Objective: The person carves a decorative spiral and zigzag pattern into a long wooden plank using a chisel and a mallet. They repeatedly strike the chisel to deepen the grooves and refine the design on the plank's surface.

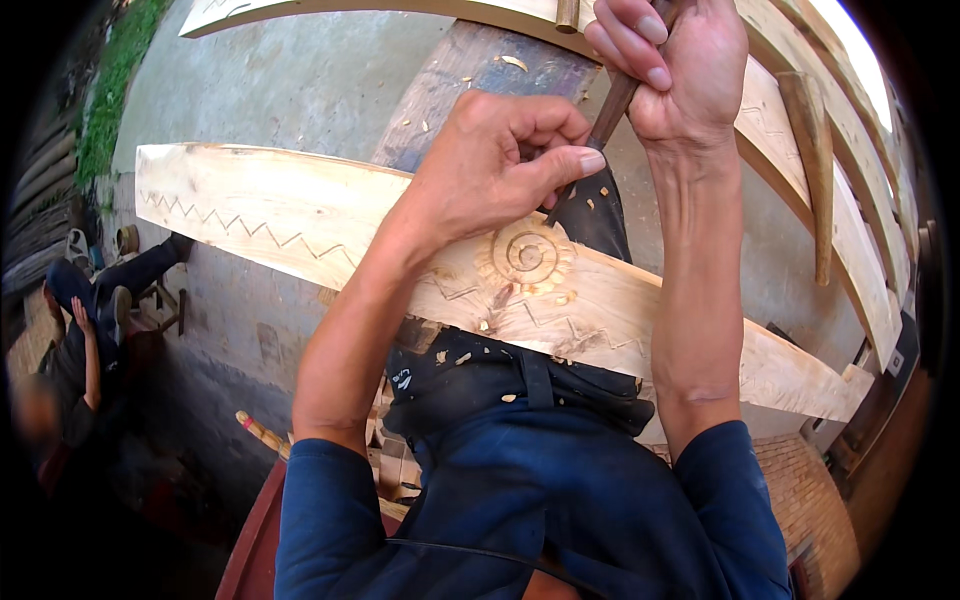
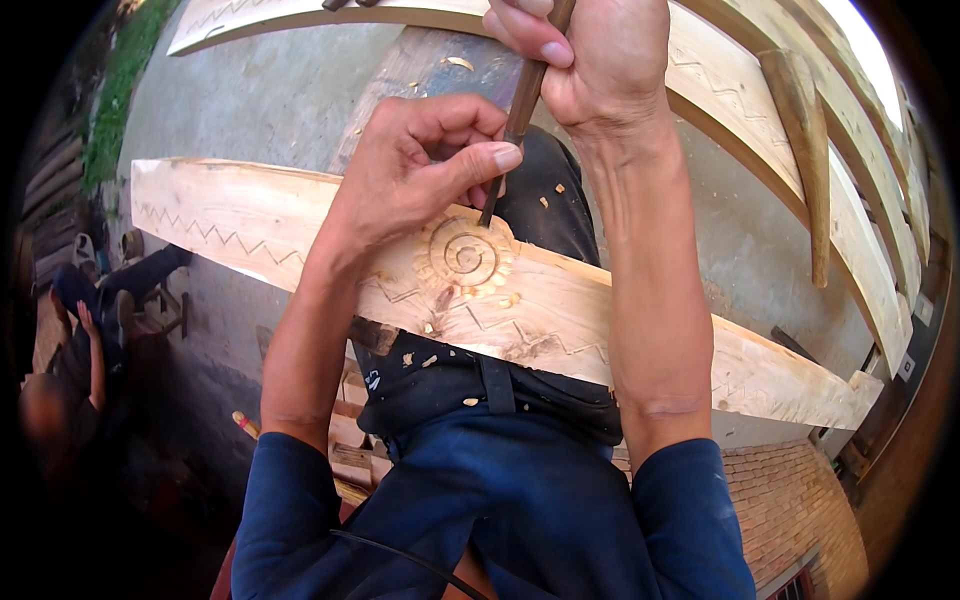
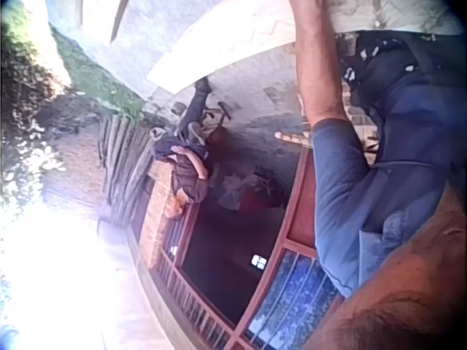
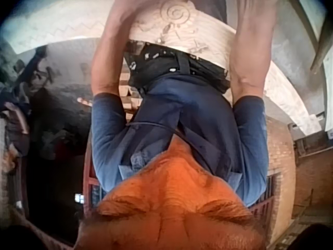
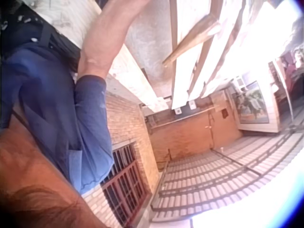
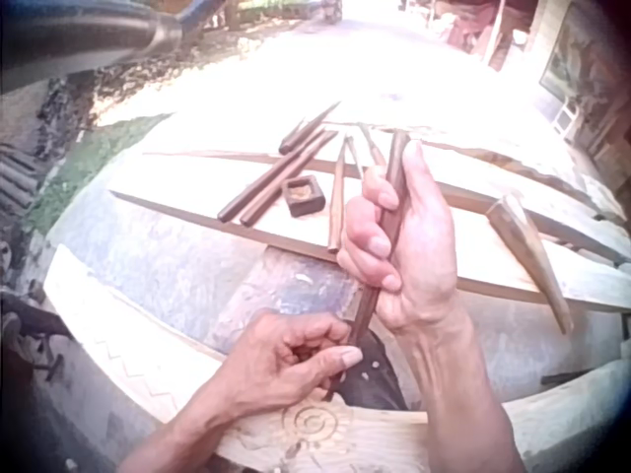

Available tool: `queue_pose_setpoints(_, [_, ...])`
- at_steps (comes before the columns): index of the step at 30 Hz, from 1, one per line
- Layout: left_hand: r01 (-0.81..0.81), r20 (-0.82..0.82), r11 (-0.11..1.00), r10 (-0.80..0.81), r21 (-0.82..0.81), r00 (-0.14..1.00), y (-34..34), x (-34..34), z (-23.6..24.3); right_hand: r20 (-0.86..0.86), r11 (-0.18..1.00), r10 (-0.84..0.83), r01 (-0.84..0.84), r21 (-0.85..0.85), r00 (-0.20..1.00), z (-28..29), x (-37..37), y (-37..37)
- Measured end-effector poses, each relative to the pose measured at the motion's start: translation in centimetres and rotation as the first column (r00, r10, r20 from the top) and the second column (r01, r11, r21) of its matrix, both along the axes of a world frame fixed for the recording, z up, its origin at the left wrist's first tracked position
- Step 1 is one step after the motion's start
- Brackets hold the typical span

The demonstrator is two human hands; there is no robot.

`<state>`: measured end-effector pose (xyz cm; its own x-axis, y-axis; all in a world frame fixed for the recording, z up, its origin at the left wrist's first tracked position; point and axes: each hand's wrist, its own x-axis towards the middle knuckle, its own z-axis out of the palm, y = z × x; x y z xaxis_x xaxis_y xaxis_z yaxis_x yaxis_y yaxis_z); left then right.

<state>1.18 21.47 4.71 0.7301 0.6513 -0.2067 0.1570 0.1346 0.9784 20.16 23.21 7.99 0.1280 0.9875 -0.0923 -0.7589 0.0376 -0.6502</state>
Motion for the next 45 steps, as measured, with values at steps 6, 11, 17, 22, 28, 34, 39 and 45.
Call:
queue_pose_setpoints(6, [0.001,-0.052,1.000,-0.001,0.004,0.999,0.0,-0.2,-0.2,0.003,0.998,0.026,-0.026,-0.052,1.000,-1.3,-0.1,0.2])
queue_pose_setpoints(11, [0.017,-0.095,0.999,-0.013,0.040,0.995,0.0,0.1,0.1,-0.045,0.996,0.010,-0.014,-0.089,0.999,-1.8,0.0,-0.1])
queue_pose_setpoints(17, [0.041,0.078,0.990,-0.031,-0.135,0.996,0.1,0.6,0.9,0.007,0.963,-0.265,0.265,-0.055,0.964,-0.4,2.8,-1.8])
queue_pose_setpoints(22, [0.135,0.072,0.982,-0.126,-0.130,0.989,0.6,2.3,0.5,0.079,0.962,-0.272,0.271,0.026,0.959,0.0,3.0,-2.6])
queue_pose_setpoints(28, [0.153,0.028,0.979,-0.151,-0.135,0.988,1.0,1.9,0.3,0.106,0.969,-0.243,0.247,-0.027,0.964,0.2,2.1,-2.4])
queue_pose_setpoints(34, [0.169,0.041,0.978,-0.165,-0.126,0.986,1.0,2.0,0.2,0.098,0.966,-0.257,0.256,0.020,0.961,-0.5,2.1,-2.2])
queue_pose_setpoints(39, [0.179,0.037,0.978,-0.176,-0.109,0.984,1.1,1.9,0.1,0.126,0.967,-0.254,0.250,0.042,0.959,-0.7,2.2,-2.1])
queue_pose_setpoints(45, [0.189,0.036,0.977,-0.186,-0.095,0.982,1.2,1.9,0.0,0.122,0.966,-0.257,0.253,0.049,0.959,-0.8,2.1,-2.1])
